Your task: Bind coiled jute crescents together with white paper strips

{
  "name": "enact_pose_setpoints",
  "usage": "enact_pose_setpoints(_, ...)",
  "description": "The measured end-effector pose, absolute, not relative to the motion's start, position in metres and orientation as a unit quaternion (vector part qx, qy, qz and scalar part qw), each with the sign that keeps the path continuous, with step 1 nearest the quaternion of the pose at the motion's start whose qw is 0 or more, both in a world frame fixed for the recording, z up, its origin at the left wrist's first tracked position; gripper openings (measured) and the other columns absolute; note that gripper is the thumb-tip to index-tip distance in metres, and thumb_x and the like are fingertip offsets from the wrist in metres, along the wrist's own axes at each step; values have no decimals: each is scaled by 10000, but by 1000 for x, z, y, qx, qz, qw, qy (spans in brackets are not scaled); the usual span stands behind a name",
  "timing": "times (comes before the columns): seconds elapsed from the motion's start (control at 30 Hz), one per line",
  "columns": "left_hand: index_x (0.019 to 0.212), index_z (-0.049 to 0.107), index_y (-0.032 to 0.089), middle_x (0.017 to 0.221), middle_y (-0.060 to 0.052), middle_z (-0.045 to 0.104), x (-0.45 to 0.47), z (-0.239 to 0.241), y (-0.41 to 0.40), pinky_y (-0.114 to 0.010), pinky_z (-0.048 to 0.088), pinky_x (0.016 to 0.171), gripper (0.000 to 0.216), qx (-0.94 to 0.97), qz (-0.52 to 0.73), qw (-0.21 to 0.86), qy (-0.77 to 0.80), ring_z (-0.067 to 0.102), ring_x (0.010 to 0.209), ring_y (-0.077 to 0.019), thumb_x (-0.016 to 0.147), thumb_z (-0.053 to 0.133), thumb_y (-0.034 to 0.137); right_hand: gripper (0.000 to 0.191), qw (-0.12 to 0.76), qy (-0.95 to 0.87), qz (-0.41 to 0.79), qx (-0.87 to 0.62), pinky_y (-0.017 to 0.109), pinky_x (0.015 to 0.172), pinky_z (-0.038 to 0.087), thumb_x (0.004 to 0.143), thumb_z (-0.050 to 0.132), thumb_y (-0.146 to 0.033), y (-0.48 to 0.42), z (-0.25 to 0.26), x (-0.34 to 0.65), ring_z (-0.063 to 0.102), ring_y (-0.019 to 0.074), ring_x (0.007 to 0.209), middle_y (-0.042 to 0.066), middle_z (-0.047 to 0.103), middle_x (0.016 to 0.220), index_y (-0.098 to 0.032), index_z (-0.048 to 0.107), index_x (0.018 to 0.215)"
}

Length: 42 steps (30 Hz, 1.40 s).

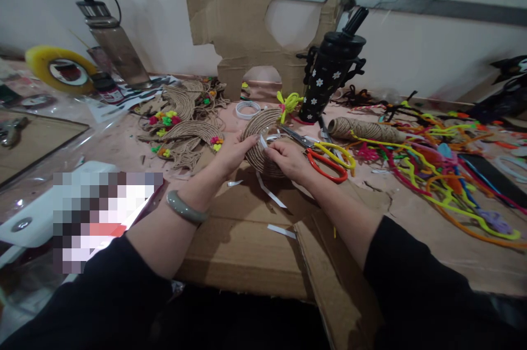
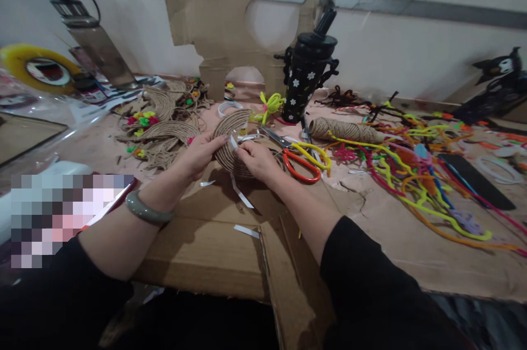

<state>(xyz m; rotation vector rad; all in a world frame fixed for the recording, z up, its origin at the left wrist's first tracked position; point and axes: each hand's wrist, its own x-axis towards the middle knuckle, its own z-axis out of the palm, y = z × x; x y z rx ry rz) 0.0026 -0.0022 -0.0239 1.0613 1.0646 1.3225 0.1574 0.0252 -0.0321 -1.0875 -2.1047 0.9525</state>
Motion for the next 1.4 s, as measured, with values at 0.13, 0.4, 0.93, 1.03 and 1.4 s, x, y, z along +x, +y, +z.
enact_pose_setpoints(0.13, 755, 641, 132, 642, 7, 626, 2, -23, -3, -220, 424, 569, 248, 441, 554, 547, 446, 534, 572, -97, 656, 698, 352, 281, 293, -787, 360, -407, 251, 541, 263, 808, 426, -379, 25, -33, 157, 347, 103, 556, -30, 412, 575, -192, 418, 600)
enact_pose_setpoints(0.4, 779, 645, 112, 674, -37, 668, 3, -23, -6, -275, 484, 591, 282, 378, 521, 606, 467, 603, 583, -141, 543, 764, 211, 275, 289, -793, 357, -400, 251, 546, 261, 812, 425, -374, 25, -34, 158, 346, 106, 565, -29, 417, 582, -195, 412, 604)
enact_pose_setpoints(0.93, 721, 661, 97, 666, -39, 677, 4, -22, -4, -261, 482, 591, 224, 378, 553, 565, 482, 601, 590, -138, 518, 720, 171, 336, 296, -794, 361, -389, 267, 581, 274, 852, 350, -423, 26, -35, 158, 362, 119, 582, -16, 401, 597, -199, 383, 603)
enact_pose_setpoints(1.03, 750, 667, 109, 677, -30, 678, 1, -24, -2, -269, 489, 601, 232, 382, 563, 556, 478, 600, 592, -137, 535, 715, 183, 295, 274, -805, 354, -389, 264, 590, 282, 840, 396, -393, 25, -33, 158, 392, 121, 598, -11, 452, 619, -188, 452, 635)
enact_pose_setpoints(1.4, 741, 668, 99, 685, -42, 678, 1, -23, -2, -275, 489, 614, 239, 378, 573, 542, 484, 602, 597, -143, 534, 720, 207, 303, 272, -797, 358, -402, 256, 565, 263, 852, 368, -378, 26, -35, 158, 355, 116, 581, -20, 393, 594, -190, 432, 623)
